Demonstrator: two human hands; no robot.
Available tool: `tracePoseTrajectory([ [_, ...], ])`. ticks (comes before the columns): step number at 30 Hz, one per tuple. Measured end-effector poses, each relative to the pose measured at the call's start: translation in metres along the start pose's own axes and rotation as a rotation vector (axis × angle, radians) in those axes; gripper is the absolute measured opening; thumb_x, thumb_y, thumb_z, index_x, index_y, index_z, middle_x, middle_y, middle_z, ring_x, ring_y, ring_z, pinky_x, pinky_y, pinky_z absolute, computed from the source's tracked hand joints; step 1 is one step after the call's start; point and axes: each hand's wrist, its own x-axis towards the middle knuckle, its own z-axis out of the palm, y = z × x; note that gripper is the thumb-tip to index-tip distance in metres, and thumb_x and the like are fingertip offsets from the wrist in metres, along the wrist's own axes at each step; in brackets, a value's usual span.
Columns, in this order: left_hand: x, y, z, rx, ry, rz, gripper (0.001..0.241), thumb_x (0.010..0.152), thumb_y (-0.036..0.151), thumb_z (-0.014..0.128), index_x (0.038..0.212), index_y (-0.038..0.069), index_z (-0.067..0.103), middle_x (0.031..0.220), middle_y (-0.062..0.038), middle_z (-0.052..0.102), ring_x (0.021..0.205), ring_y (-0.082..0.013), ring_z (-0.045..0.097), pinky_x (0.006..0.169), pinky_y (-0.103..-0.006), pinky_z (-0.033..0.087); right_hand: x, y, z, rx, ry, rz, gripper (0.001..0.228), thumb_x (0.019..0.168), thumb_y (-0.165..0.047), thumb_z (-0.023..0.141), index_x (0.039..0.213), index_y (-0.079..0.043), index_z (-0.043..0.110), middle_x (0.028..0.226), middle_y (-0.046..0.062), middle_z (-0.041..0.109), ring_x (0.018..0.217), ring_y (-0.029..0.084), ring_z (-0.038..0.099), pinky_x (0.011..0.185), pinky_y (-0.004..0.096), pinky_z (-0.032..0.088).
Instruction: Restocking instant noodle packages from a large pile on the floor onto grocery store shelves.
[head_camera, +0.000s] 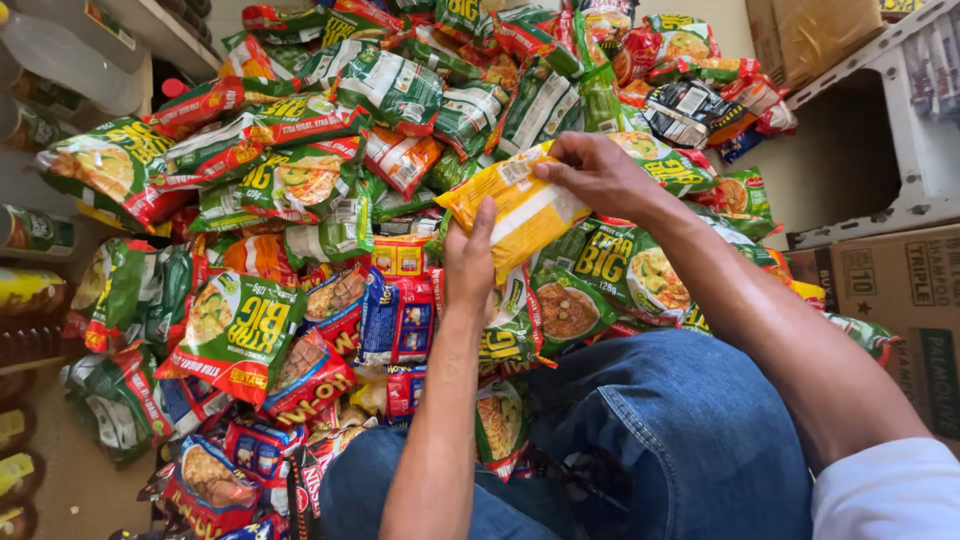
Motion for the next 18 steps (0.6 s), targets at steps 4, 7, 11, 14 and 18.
tracePoseTrajectory([
  [4,-0.005,-0.002,-0.003,0.038,0.084,-0.001,0.055,0.101,0.032,0.062,0.143,0.000,0.050,0.131,-0.012,0.065,0.113,-0.0218,0.066,0.095,-0.0368,0.055,0.001,-0.002,0.006,-0.053,-0.043,-0.001,0.035,0.100,-0.038,0.068,0.086,-0.007,0.063,0.066,-0.007,0.049,0.061,0.003,0.042,0.050,0.027,0.033],
  [7,-0.007,0.002,-0.008,0.083,0.118,0.081,0.055,0.100,0.030,0.063,0.144,0.002,0.046,0.135,-0.011,0.062,0.119,-0.0204,0.064,0.100,-0.0356,0.053,0.002,-0.004,0.008,0.050,-0.062,0.037,0.033,0.097,-0.037,0.071,0.087,-0.006,0.065,0.070,-0.009,0.053,0.063,0.002,0.044,0.051,0.026,0.034],
  [11,-0.009,0.005,-0.015,0.110,0.110,0.057,0.053,0.098,0.022,0.066,0.143,0.000,0.048,0.135,-0.013,0.062,0.119,-0.0214,0.064,0.102,-0.0365,0.052,0.004,-0.003,0.011,0.117,-0.113,0.084,0.031,0.095,-0.038,0.072,0.091,-0.008,0.066,0.074,-0.009,0.056,0.064,0.001,0.047,0.052,0.024,0.034],
  [14,-0.011,0.006,-0.016,0.090,0.114,0.050,0.053,0.096,0.017,0.067,0.143,0.000,0.049,0.135,-0.013,0.062,0.121,-0.0210,0.063,0.104,-0.0364,0.050,0.004,-0.003,0.012,0.106,-0.109,0.079,0.031,0.094,-0.038,0.073,0.091,-0.008,0.067,0.074,-0.009,0.056,0.065,0.001,0.046,0.052,0.024,0.033],
  [18,-0.016,0.015,-0.022,0.044,0.116,0.087,0.051,0.094,0.012,0.067,0.141,0.000,0.051,0.133,-0.011,0.063,0.121,-0.0219,0.063,0.106,-0.0372,0.049,0.005,-0.016,0.017,0.056,-0.107,0.071,0.035,0.095,-0.040,0.075,0.089,-0.006,0.067,0.074,-0.008,0.053,0.067,0.002,0.043,0.054,0.025,0.032],
])
